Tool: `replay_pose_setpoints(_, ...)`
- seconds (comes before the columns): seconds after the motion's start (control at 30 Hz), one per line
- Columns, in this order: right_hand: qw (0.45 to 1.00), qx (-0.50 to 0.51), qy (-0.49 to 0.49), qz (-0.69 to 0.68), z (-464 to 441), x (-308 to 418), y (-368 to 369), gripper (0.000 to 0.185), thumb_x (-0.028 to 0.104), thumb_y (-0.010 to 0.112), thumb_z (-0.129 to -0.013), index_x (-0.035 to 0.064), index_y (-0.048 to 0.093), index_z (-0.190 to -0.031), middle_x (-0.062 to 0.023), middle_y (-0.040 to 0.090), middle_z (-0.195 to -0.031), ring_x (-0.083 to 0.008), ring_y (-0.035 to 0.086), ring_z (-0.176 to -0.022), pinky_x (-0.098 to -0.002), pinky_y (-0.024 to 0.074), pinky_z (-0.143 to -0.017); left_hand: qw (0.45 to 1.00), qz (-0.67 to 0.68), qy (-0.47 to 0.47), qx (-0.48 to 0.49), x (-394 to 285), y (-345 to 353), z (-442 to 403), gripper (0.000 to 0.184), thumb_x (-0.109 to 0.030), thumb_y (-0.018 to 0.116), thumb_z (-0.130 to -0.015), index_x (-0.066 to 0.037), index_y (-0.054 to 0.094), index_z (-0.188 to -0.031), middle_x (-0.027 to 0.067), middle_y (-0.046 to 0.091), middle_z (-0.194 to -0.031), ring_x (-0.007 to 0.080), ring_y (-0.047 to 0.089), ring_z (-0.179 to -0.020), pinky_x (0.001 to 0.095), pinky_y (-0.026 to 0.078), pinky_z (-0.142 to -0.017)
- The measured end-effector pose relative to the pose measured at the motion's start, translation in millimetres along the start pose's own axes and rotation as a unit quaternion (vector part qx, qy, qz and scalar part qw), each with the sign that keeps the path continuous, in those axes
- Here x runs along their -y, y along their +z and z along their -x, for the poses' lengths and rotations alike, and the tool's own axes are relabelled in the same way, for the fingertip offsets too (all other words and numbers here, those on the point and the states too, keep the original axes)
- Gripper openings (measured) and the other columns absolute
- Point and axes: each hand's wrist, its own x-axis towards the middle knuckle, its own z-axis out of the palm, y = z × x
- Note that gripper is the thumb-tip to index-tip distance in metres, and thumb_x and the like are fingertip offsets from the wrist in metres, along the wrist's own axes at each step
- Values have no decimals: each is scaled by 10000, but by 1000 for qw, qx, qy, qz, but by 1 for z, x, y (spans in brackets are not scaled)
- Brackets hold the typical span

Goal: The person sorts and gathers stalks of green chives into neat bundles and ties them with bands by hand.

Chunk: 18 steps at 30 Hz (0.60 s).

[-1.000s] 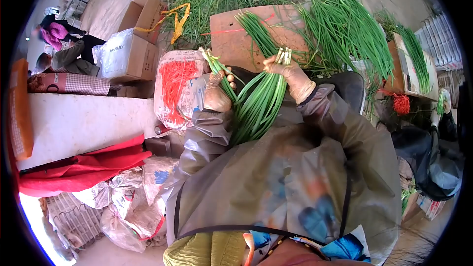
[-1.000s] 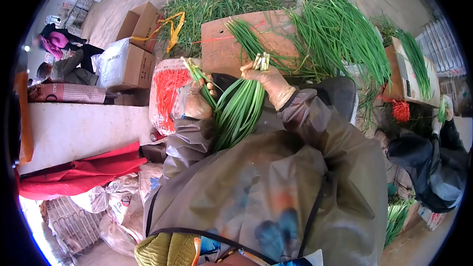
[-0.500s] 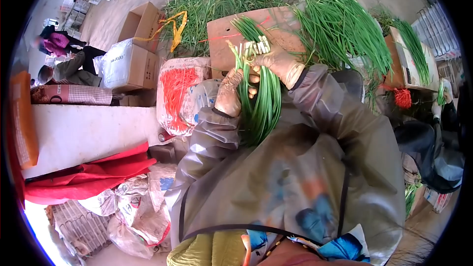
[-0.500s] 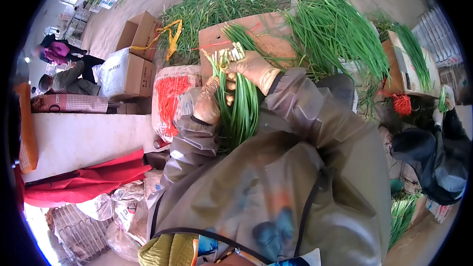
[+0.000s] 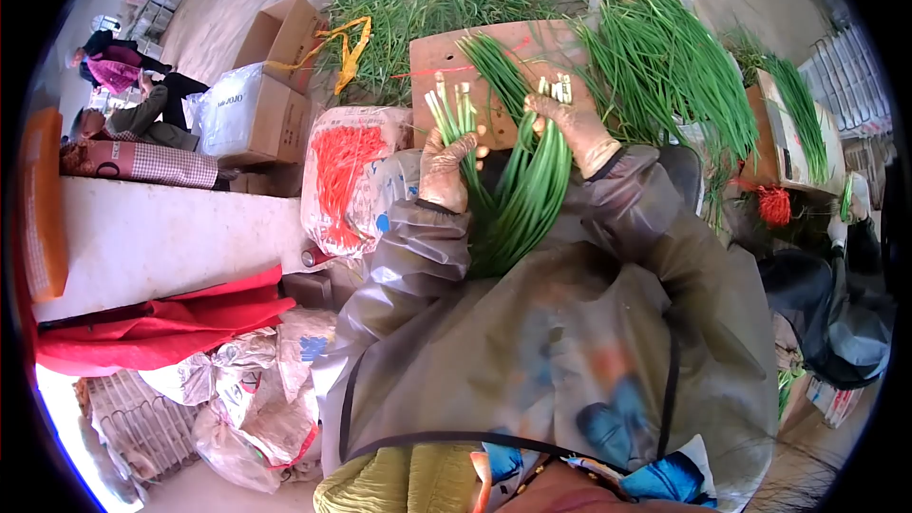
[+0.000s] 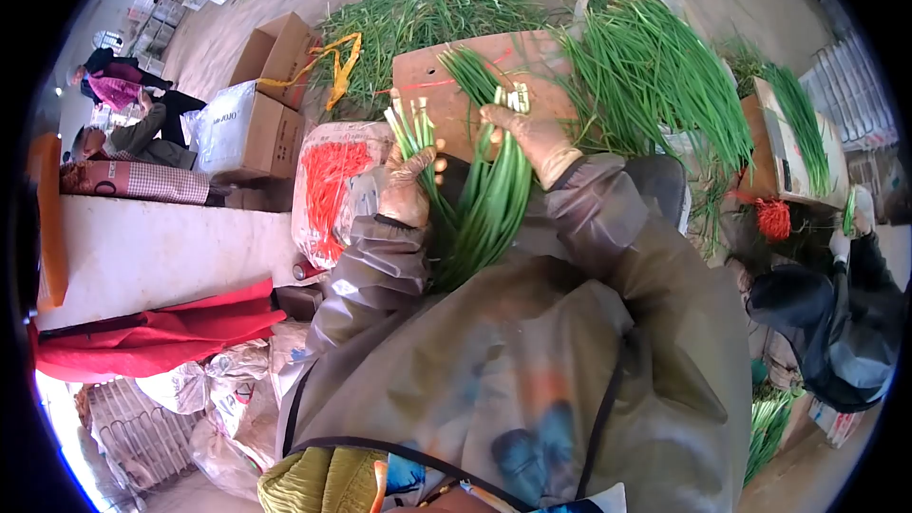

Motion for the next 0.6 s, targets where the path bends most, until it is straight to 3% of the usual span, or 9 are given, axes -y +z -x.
replay_pose_setpoints(0.03, 997, -22, -30, 63, -4, -2, -3, 130, 159, 610, -813, 34, 605, -847, -28, 591, -700, -103, 545, -624, -227, 419, -557, 1000, 1, 2, -2, 1, -2, -1, 199, -39, 617, -776, -76, 530, -951, 57, 633, -870, 142, 587, -629, 242, 445, -517)
replay_pose_setpoints(0.1, 998, -20, -52, -8, 10, 22, -3, 154, 77, 603, -778, -8, 576, -903, -50, 597, -711, -118, 565, -658, -255, 450, -607, 999, -27, 37, -16, 5, -6, -4, 222, -16, 619, -765, -79, 528, -957, 54, 622, -818, 133, 577, -597, 222, 425, -489)
replay_pose_setpoints(0.17, 998, 32, -17, -41, 20, 43, 5, 196, 58, 597, -762, -14, 589, -945, -44, 598, -714, -119, 565, -655, -257, 451, -611, 998, -21, 46, -37, 1, 5, 1, 203, 11, 612, -758, -67, 531, -927, 50, 610, -785, 129, 567, -570, 209, 418, -478)
replay_pose_setpoints(0.23, 987, 133, -72, 53, 9, 37, 4, 157, 47, 591, -742, 0, 607, -891, -52, 622, -825, -120, 571, -748, -257, 447, -713, 998, -42, 46, -18, 0, 12, 3, 141, -9, 600, -769, -47, 551, -895, 46, 598, -805, 120, 539, -582, 210, 394, -483)
replay_pose_setpoints(0.3, 996, 68, 13, 65, -2, 22, 11, 225, -14, 629, -724, -11, 588, -945, -44, 611, -808, -114, 568, -737, -241, 459, -675, 999, -33, 42, 2, -1, 18, 7, 146, -3, 597, -768, -49, 553, -899, 34, 591, -773, 110, 527, -573, 208, 393, -483)
replay_pose_setpoints(0.37, 992, 116, -3, 52, -17, -1, 12, 305, -12, 652, -721, -9, 557, -1011, -32, 607, -807, -108, 564, -726, -233, 457, -653, 998, -37, 9, 51, -1, 22, 9, 156, -19, 596, -777, -53, 570, -927, 33, 605, -785, 103, 524, -590, 210, 400, -507)
replay_pose_setpoints(0.4, 993, 107, -6, 50, -17, -4, 12, 259, 33, 665, -719, 9, 582, -964, -33, 613, -795, -118, 565, -725, -247, 451, -661, 996, -20, -7, 89, -1, 25, 11, 172, -58, 592, -800, -57, 583, -971, 40, 623, -819, 99, 534, -618, 211, 406, -536)
replay_pose_setpoints(0.47, 995, 89, -13, 48, -19, -11, 11, 183, 123, 692, -716, 44, 633, -870, -35, 625, -771, -138, 567, -722, -275, 440, -676, 997, -6, -26, 74, -2, 29, 16, 177, -82, 588, -811, -57, 585, -986, 47, 628, -841, 103, 545, -642, 216, 413, -555)
replay_pose_setpoints(0.6, 998, 60, 14, 14, -14, -5, -4, 187, 100, 690, -714, 34, 640, -882, -32, 629, -753, -123, 576, -736, -265, 442, -661, 995, 43, -64, 69, -4, 27, 16, 178, -144, 558, -848, -36, 584, -987, 61, 633, -865, 127, 578, -706, 268, 463, -652)
